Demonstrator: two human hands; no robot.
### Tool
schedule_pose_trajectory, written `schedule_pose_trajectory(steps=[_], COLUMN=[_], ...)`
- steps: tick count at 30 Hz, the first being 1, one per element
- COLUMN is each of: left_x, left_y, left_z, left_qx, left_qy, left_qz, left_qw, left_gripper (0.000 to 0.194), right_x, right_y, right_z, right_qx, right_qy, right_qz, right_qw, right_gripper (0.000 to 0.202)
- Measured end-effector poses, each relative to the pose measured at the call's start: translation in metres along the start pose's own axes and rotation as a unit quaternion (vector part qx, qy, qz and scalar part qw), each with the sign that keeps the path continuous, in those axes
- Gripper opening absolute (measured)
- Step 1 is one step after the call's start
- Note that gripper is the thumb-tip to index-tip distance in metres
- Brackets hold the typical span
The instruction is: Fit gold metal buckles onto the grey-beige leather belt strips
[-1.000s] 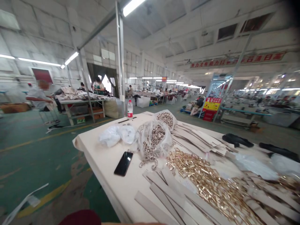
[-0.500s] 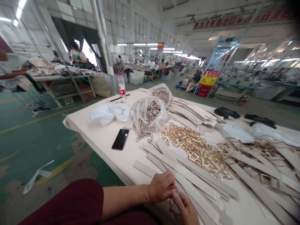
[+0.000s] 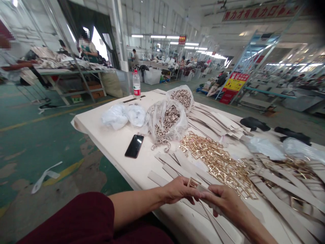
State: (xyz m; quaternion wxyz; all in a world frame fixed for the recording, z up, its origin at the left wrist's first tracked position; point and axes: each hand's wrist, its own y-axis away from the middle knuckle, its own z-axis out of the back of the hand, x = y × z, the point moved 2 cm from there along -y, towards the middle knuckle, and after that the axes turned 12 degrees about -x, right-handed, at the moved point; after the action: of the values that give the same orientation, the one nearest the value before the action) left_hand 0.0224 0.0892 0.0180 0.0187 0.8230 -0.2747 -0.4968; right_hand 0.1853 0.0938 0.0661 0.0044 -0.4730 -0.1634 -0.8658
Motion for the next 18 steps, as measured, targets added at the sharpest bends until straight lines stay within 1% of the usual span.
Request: schedule_pose_trajectory(steps=[2,3,4,5,7,9,10,12,14,15,16,18], left_x=[-0.009,-0.011,-0.012,-0.011,-0.004,0.005,0.008,0.013,0.016,0.017,0.019,0.023], left_y=[-0.017,-0.026,-0.035,-0.042,-0.053,-0.057,-0.058,-0.058,-0.061,-0.063,-0.066,-0.074], left_z=[0.018,0.03,0.043,0.057,0.083,0.102,0.108,0.116,0.119,0.121,0.122,0.125], left_qx=[-0.01,-0.024,-0.046,-0.077,-0.143,-0.188,-0.198,-0.204,-0.203,-0.203,-0.207,-0.22], left_qy=[-0.016,-0.025,-0.039,-0.062,-0.137,-0.23,-0.27,-0.315,-0.319,-0.302,-0.265,-0.155], left_qz=[-0.025,-0.039,-0.055,-0.073,-0.105,-0.136,-0.153,-0.182,-0.198,-0.197,-0.187,-0.15], left_qw=[1.0,0.999,0.997,0.992,0.975,0.945,0.93,0.909,0.904,0.91,0.923,0.951], left_gripper=[0.036,0.038,0.038,0.038,0.032,0.023,0.02,0.015,0.013,0.013,0.013,0.017], right_x=[0.01,0.013,0.014,0.013,0.01,0.008,0.01,0.019,0.032,0.04,0.047,0.06], right_y=[-0.028,-0.043,-0.06,-0.077,-0.112,-0.145,-0.161,-0.188,-0.209,-0.217,-0.223,-0.231], right_z=[0.0,-0.001,-0.004,-0.008,-0.019,-0.035,-0.046,-0.072,-0.102,-0.118,-0.133,-0.161], right_qx=[0.061,0.075,0.071,0.051,-0.026,-0.101,-0.124,-0.143,-0.133,-0.122,-0.109,-0.075], right_qy=[0.004,0.005,0.011,0.022,0.073,0.169,0.218,0.282,0.302,0.305,0.31,0.322], right_qz=[0.021,0.035,0.046,0.053,0.067,0.102,0.129,0.178,0.209,0.222,0.238,0.271], right_qw=[0.998,0.997,0.996,0.997,0.995,0.975,0.959,0.932,0.921,0.918,0.914,0.904], right_gripper=[0.032,0.032,0.032,0.032,0.034,0.034,0.033,0.031,0.028,0.026,0.025,0.024])
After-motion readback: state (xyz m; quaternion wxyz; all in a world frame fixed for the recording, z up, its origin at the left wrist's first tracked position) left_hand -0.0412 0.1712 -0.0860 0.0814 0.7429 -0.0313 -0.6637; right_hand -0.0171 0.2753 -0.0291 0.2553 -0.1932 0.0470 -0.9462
